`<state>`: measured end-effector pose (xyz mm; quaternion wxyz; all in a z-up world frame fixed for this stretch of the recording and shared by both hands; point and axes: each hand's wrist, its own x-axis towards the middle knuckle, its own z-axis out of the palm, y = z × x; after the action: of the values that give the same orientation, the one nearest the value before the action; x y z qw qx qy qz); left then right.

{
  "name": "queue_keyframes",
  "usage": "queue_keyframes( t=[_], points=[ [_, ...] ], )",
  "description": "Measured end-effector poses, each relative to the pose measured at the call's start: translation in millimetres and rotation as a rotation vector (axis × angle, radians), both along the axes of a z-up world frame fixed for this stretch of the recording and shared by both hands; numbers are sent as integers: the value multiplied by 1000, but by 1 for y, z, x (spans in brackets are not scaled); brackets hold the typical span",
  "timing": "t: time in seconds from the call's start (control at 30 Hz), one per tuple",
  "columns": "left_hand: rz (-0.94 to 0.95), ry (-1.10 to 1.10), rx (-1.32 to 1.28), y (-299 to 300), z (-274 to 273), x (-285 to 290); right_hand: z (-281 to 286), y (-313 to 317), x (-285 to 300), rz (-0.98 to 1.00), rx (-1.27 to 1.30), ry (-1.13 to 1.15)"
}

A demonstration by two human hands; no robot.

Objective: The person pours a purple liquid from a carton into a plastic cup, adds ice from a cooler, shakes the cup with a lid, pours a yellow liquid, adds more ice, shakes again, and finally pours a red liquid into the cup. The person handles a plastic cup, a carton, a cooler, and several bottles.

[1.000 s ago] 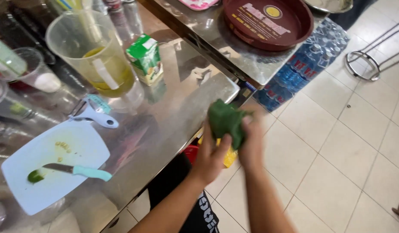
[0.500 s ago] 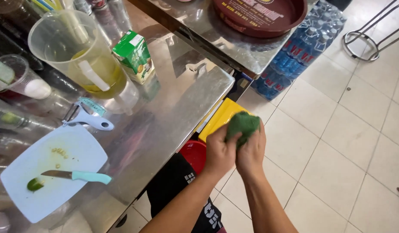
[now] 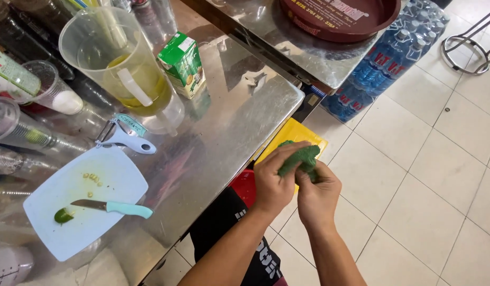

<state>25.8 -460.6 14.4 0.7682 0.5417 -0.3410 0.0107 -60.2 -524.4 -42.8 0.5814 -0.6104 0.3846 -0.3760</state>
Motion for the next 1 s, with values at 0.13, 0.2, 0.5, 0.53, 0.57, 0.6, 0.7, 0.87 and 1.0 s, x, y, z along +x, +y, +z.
queue_keyframes(
  t=[0.13, 0.2, 0.5, 0.53, 0.57, 0.6, 0.7, 0.87, 1.0],
  points=[
    [52, 105, 35, -4, -20, 6, 28, 12, 11, -46, -14, -29],
    [69, 172, 50, -7, -17, 6, 51, 19, 17, -34, 4, -35],
    [-13, 92, 105, 25, 22, -6, 79, -96, 65, -83, -393, -64],
    [-61, 125, 87, 32, 26, -8, 82, -119, 77, -153, -506, -137],
    [-44, 120, 81, 40, 25, -12, 83, -137, 87, -137, -510, -147],
    [-61, 64, 102, 48, 24, -14, 85, -153, 101, -116, -570, -50],
    [-116, 60, 87, 83, 20, -24, 69, -191, 129, -25, -513, 204],
    [-23, 24, 159, 179, 29, -35, 61, -167, 131, 109, -497, 501],
    [206, 59, 157, 258, 19, -44, 58, -96, 126, 90, -798, 129]
  ],
)
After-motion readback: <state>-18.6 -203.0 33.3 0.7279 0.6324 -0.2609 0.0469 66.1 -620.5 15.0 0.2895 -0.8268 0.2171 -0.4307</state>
